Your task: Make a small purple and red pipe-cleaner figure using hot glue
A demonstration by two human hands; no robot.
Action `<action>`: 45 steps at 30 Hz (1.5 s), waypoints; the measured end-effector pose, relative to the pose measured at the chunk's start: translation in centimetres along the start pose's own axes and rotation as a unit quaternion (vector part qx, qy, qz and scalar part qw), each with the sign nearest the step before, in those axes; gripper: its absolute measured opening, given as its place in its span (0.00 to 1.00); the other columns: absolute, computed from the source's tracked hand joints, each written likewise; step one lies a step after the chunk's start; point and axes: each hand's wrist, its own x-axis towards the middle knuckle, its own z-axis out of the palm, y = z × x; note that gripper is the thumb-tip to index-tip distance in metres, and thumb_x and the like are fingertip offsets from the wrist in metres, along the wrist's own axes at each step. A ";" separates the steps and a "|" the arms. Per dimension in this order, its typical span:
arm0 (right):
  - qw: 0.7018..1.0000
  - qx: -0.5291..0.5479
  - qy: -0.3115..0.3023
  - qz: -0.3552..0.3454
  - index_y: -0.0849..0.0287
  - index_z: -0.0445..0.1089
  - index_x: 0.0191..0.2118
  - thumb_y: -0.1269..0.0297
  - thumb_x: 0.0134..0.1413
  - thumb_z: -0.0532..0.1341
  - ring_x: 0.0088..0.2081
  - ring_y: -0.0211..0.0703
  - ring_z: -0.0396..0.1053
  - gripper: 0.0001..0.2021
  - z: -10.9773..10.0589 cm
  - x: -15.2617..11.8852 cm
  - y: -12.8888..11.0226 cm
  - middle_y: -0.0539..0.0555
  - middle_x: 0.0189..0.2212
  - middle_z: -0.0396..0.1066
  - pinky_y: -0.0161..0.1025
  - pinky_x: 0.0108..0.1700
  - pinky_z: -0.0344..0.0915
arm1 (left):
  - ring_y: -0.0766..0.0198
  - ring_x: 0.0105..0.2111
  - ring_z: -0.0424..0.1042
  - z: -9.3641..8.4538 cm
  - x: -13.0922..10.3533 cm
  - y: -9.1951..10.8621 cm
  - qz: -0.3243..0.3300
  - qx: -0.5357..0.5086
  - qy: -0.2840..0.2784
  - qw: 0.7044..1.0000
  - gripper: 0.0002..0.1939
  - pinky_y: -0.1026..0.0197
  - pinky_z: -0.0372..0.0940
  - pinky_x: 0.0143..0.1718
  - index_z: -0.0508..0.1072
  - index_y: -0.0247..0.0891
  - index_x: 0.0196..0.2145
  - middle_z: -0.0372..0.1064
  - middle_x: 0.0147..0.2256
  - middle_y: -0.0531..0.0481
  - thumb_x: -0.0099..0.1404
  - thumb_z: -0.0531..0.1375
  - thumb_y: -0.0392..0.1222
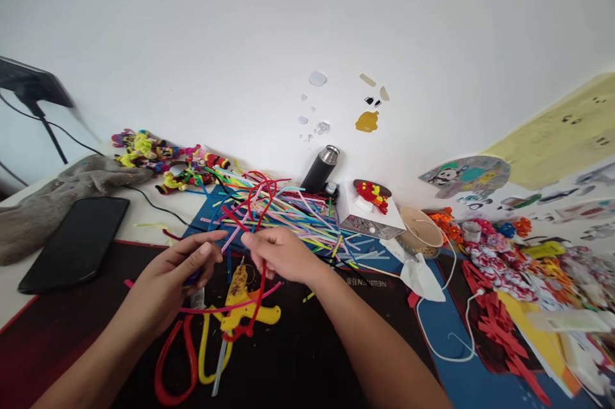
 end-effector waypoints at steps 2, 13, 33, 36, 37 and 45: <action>0.999 0.023 -0.045 -0.009 0.57 0.67 0.22 0.31 0.69 0.59 0.19 0.35 0.60 0.36 1.2 -0.3 0.5 0.47 0.17 0.66 0.34 0.26 0.56 | 0.71 0.20 0.61 0.1 -0.1 0.1 -0.010 -0.015 -0.020 1.000 0.25 0.65 0.54 0.22 0.87 0.38 0.44 0.75 0.30 0.50 0.57 0.78 0.60; 0.986 0.162 -0.047 -0.002 0.57 0.66 0.24 0.28 0.62 0.64 0.20 0.34 0.68 0.35 3.6 -0.7 2.0 0.47 0.19 0.70 0.32 0.25 0.59 | 0.67 0.24 0.67 -0.8 0.5 -1.0 0.002 -0.014 0.056 0.998 0.21 0.65 0.62 0.25 0.87 0.35 0.35 0.77 0.28 0.48 0.51 0.82 0.52; 0.981 0.184 0.045 0.034 0.56 0.70 0.26 0.32 0.62 0.66 0.15 0.32 0.52 0.30 3.0 -6.1 5.2 0.41 0.11 0.58 0.33 0.23 0.53 | 0.69 0.25 0.69 -2.1 2.4 0.5 0.135 -0.064 0.221 0.964 0.09 0.69 0.55 0.19 0.80 0.30 0.30 0.76 0.31 0.49 0.56 0.77 0.34; 0.987 0.148 0.050 0.039 0.56 0.71 0.27 0.30 0.63 0.64 0.15 0.32 0.54 0.31 3.3 -6.5 5.1 0.41 0.12 0.58 0.33 0.23 0.52 | 0.69 0.24 0.69 -2.1 2.5 0.7 0.139 -0.064 0.229 0.961 0.09 0.69 0.54 0.18 0.79 0.29 0.29 0.76 0.30 0.49 0.57 0.76 0.33; 0.987 0.145 0.049 0.040 0.56 0.70 0.26 0.29 0.63 0.64 0.15 0.32 0.54 0.32 3.4 -6.7 5.1 0.41 0.12 0.58 0.33 0.23 0.51 | 0.70 0.23 0.69 -2.1 2.5 0.8 0.139 -0.065 0.232 0.960 0.10 0.69 0.54 0.18 0.78 0.29 0.28 0.75 0.30 0.49 0.57 0.76 0.32; 0.982 0.165 0.081 0.049 0.56 0.69 0.26 0.28 0.61 0.64 0.15 0.32 0.52 0.33 3.2 -8.5 6.0 0.41 0.12 0.56 0.33 0.21 0.48 | 0.70 0.24 0.68 -2.8 2.8 1.0 0.146 -0.078 0.240 0.956 0.06 0.70 0.54 0.17 0.78 0.29 0.29 0.74 0.30 0.50 0.63 0.70 0.27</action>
